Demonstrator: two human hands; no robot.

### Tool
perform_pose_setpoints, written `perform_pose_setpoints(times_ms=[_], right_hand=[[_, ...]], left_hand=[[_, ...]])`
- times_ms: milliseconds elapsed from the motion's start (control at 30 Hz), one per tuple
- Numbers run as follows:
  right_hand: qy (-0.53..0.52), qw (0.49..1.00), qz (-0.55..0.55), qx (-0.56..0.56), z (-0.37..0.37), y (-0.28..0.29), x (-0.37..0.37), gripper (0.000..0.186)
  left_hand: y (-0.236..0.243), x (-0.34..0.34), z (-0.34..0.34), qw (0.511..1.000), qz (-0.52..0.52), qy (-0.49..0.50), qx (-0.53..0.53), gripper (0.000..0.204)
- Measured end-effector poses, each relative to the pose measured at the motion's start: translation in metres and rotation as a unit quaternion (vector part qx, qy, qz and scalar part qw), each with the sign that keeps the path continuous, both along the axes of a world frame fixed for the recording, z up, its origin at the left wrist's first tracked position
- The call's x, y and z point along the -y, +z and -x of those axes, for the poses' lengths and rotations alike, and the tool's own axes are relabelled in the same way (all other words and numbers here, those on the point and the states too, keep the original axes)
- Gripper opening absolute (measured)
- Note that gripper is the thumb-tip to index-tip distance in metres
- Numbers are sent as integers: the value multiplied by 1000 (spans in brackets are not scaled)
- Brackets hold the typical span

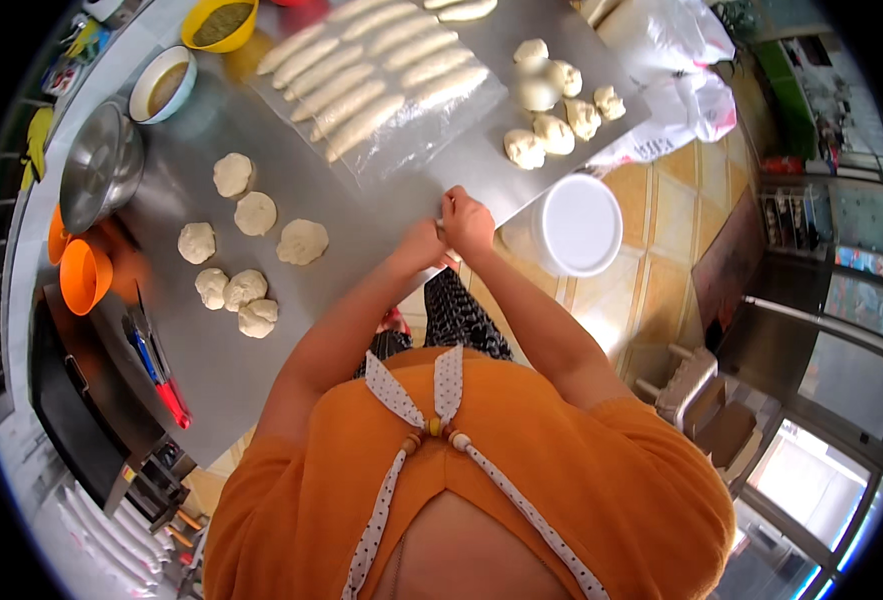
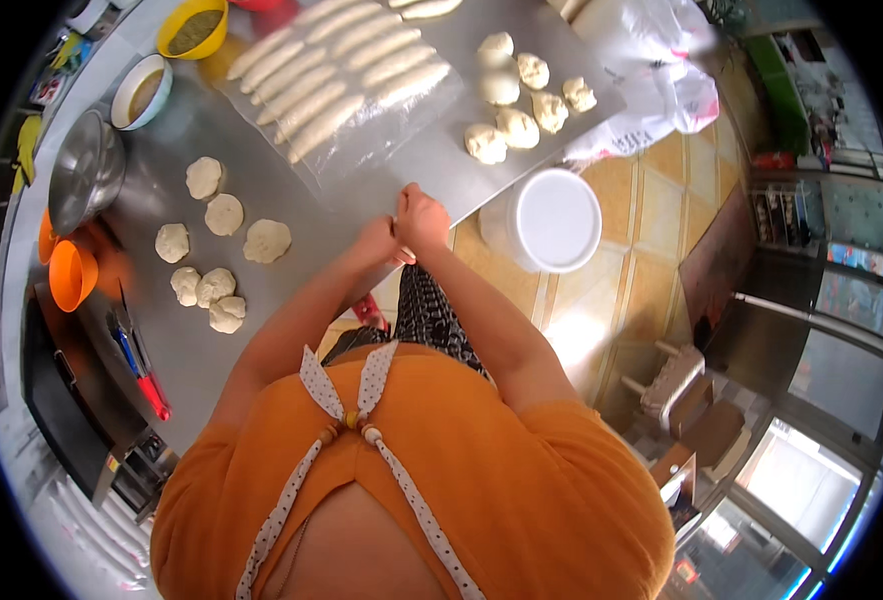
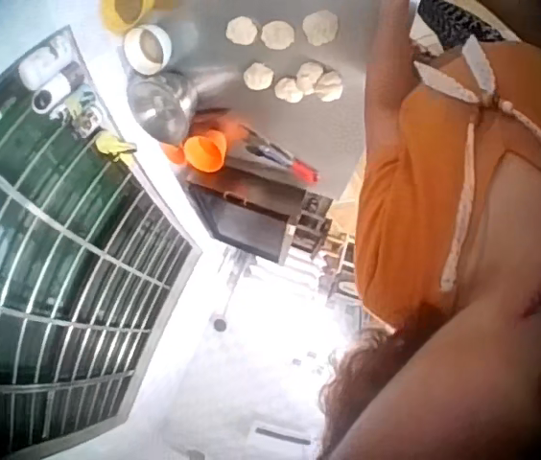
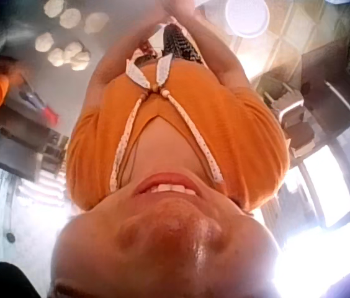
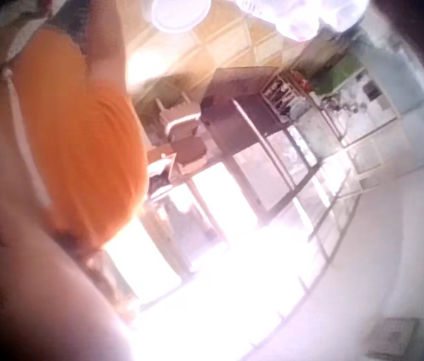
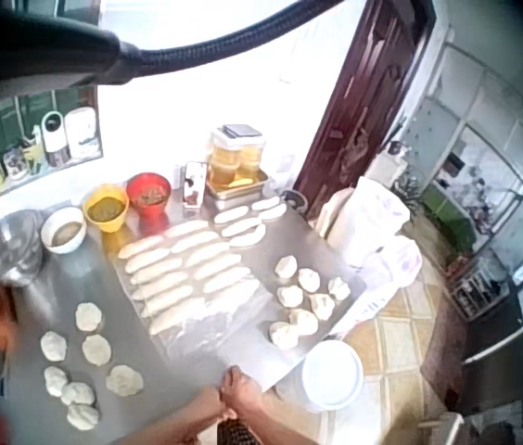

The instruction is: The person shapes small balls of dough into long, cylindrical rolls on a stainless steel countertop. They place the finished rolls onto a sheet of plastic wrap and occasionally use a dough scraper to move items.

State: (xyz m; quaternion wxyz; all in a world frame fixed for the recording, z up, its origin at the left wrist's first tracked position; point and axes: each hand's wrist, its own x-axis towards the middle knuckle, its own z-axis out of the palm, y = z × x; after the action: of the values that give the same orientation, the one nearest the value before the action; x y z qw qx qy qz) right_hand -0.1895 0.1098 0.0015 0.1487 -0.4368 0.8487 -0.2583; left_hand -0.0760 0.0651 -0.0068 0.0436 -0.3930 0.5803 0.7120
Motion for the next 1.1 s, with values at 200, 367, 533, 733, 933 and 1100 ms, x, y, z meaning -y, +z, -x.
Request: perform_pose_setpoints(times_ms=[200,367,533,733,933,1100], right_hand=[[115,974,140,-139,28,-18,30,14],[90,987,124,-56,41,-17,43,13],[68,987,63,-132,-7,-13,-26,9],[101,982,107,-116,48,-20,51,10],[53,985,87,-137,30,-18,3,53],[85,993,-46,-72,25,-10,-59,62]], left_hand=[[5,17,7,967,250,-5,39,37],[9,41,21,911,411,-41,11,23],[22,-11,-33,820,559,-90,-78,16],[19,52,21,807,588,28,-52,21],[10,21,62,775,620,15,-123,48],[-1,-25,32,804,592,-59,8,66]])
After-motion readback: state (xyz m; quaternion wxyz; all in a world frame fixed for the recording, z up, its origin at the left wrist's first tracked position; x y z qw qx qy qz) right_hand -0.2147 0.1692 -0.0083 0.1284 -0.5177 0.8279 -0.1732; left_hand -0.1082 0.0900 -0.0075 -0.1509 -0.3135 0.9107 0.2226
